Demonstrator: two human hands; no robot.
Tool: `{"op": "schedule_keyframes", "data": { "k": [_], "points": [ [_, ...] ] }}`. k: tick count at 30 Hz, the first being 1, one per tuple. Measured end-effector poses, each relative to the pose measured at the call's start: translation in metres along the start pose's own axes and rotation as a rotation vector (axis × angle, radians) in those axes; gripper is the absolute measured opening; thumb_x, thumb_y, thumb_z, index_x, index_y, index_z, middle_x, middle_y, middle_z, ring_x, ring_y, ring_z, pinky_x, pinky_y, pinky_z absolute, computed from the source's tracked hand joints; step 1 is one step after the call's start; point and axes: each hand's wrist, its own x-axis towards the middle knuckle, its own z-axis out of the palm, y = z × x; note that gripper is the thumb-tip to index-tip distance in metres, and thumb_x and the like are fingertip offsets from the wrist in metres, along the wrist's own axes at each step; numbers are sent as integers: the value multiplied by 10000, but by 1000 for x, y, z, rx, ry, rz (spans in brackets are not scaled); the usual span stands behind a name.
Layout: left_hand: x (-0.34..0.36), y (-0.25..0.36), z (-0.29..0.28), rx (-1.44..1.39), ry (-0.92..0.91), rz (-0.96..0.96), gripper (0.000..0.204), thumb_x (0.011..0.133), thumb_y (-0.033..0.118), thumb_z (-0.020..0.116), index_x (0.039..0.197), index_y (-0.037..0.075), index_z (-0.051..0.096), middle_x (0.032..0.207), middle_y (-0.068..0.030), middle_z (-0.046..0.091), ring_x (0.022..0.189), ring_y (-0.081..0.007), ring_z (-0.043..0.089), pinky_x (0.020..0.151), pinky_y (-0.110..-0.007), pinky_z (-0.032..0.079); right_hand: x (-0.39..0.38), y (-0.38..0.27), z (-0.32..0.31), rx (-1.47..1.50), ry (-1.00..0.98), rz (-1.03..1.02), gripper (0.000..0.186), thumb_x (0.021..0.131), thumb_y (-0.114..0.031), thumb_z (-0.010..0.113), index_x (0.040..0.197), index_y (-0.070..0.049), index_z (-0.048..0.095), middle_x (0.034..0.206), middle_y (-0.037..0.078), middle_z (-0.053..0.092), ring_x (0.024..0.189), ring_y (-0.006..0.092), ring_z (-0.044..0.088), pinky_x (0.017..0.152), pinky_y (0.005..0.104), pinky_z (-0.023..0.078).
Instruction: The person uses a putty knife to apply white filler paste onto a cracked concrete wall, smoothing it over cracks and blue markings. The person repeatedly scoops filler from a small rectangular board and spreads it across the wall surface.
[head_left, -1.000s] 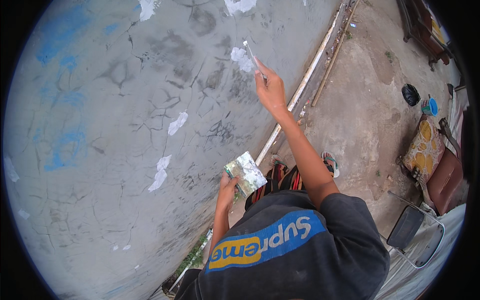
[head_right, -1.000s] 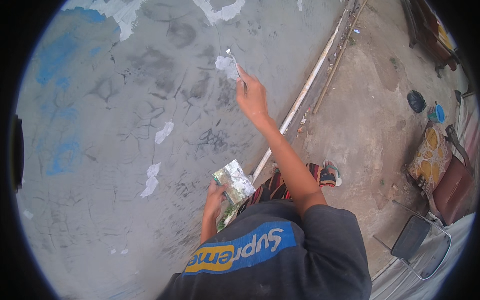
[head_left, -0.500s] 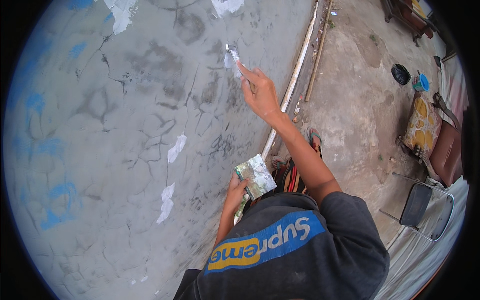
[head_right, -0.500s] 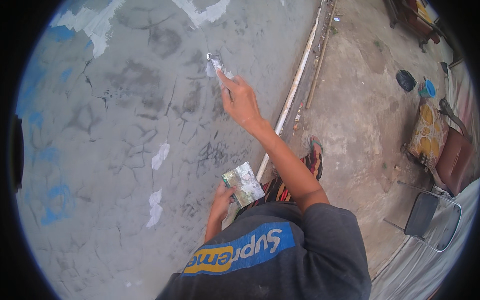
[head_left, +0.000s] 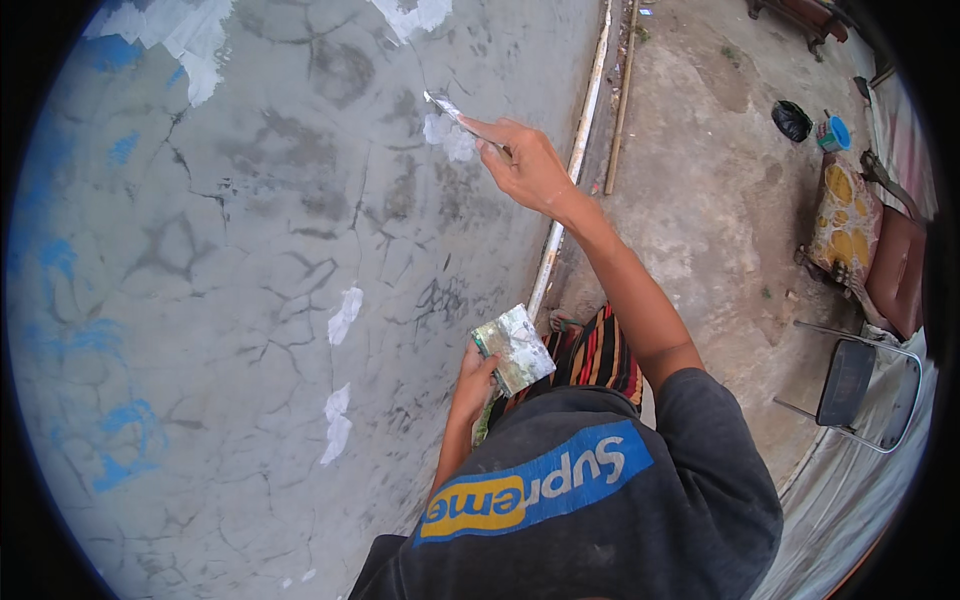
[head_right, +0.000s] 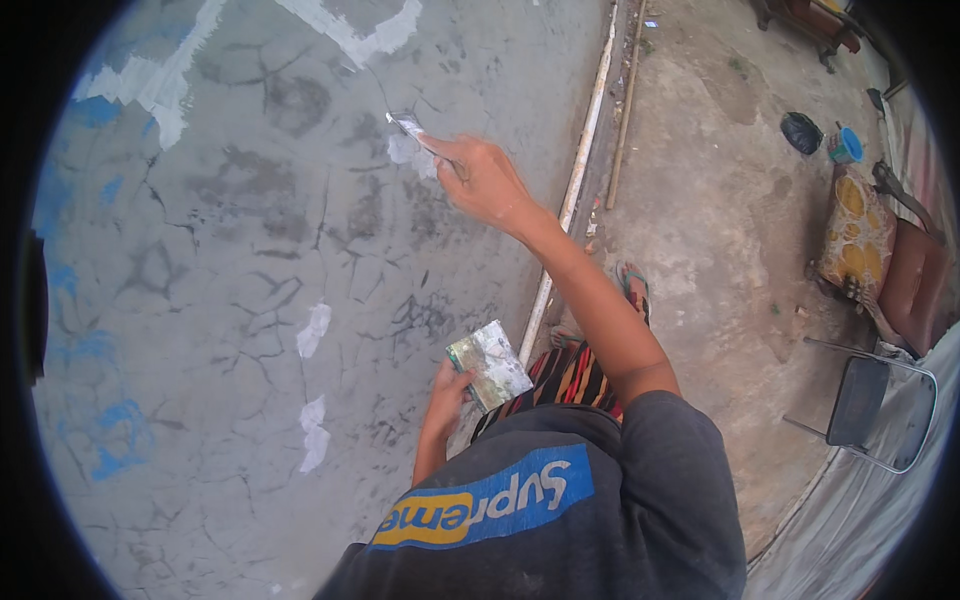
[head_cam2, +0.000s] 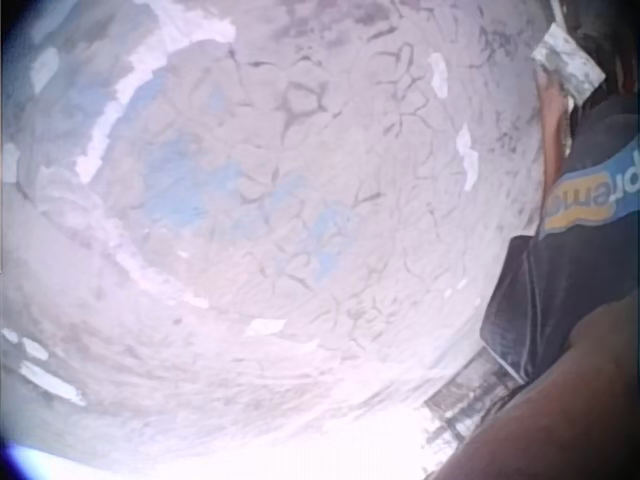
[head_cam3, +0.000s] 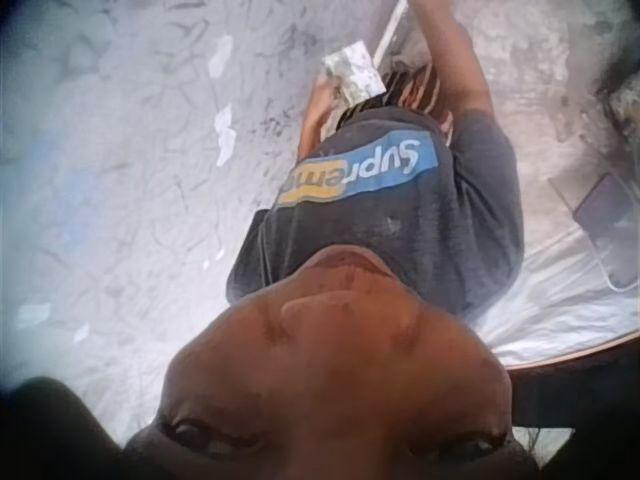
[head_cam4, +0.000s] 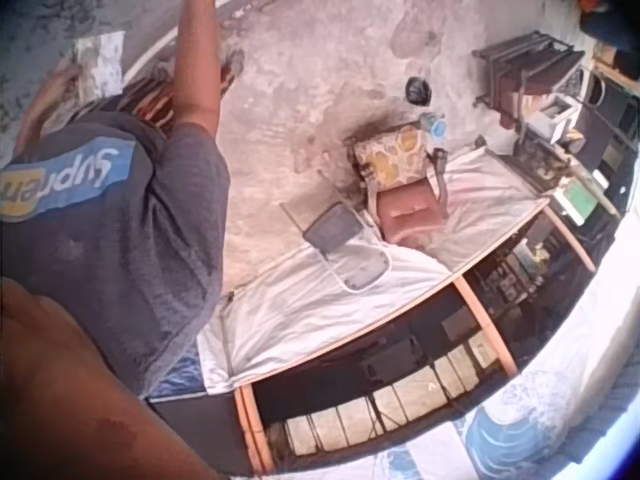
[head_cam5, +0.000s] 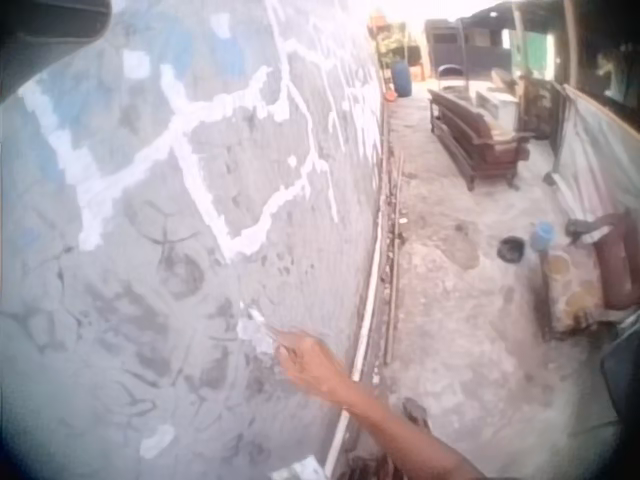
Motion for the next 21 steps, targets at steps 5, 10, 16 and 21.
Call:
{"op": "schedule_keyframes", "data": {
  "k": [5,10,16,21],
  "points": [
    [-3,-8,3,-34,-4,1,414,917,136,514,1321,86,444,1121,7,609,870,-44,531,583,-186,330,-14,-16,-5,-34,-134,51,383,917,-66,526,1291,-104,597,746,113,513,617,189,426,600,319,399],
    [-1,-7,4,5,-43,-2,413,919,127,509,1323,81,437,1135,6,601,885,-50,534,587,-190,340,-7,-12,-10,12,93,104,376,915,-72,526,1284,-94,598,722,126,489,617,207,451,614,324,412],
    [-4,-11,6,-47,-7,11,431,922,117,502,1344,80,423,1156,-12,594,920,-72,548,589,-199,354,4,-27,42,5,226,139,386,915,-53,526,1296,-76,582,720,143,492,600,228,466,624,337,432],
    [-3,-19,5,-5,-7,-10,432,919,115,506,1343,85,427,1144,-7,592,911,-68,544,583,-197,345,-16,-34,60,18,104,183,399,902,-31,548,1301,-28,563,763,162,520,610,246,481,621,349,434]
  ]
}}
